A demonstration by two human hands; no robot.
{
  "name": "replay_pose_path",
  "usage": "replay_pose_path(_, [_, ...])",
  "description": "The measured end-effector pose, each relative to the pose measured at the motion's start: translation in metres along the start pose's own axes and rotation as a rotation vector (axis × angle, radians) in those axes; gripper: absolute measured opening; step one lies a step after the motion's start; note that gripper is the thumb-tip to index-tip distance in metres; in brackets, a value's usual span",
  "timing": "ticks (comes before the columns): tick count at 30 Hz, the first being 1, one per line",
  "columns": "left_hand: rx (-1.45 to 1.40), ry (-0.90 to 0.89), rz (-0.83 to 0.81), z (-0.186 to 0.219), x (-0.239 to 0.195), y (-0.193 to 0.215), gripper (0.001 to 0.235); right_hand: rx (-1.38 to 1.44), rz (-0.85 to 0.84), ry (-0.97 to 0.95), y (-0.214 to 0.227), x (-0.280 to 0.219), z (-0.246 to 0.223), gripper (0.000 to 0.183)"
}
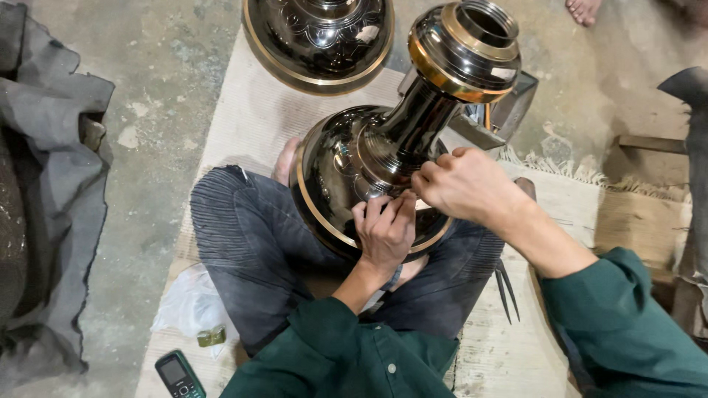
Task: The person sits on the floor and uses a small metal tool to scrape and polish the surface of a large, shiny metal vessel. They hold the vessel steady with one hand while working with the tool in the other, focusing on the lower section of the object.
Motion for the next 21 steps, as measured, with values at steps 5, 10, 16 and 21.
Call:
replay_pose_path(5, [-0.011, -0.006, 0.008, -0.001, -0.002, -0.001, 0.024, -0.083, 0.000, 0.039, -0.004, -0.003, 0.000, 0.009])
replay_pose_path(10, [-0.033, 0.019, -0.021, 0.000, -0.002, 0.000, 0.025, -0.165, 0.060, 0.067, -0.002, -0.010, -0.001, 0.015])
replay_pose_path(16, [-0.032, 0.015, -0.023, 0.001, 0.000, 0.000, 0.025, -0.195, 0.035, 0.072, -0.004, -0.010, -0.002, 0.013])
replay_pose_path(21, [-0.018, -0.016, -0.018, 0.001, -0.001, -0.001, 0.027, -0.248, 0.068, 0.076, -0.008, -0.009, -0.002, 0.012])
Point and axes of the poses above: each hand's wrist, its own x-axis towards the middle knuckle, its own y-axis out of the back of the hand, z = x × y, the point moved 4 cm from there along x, towards the middle knuckle, and after that the axes turned 3 degrees about -x, right-handed, at the moved point
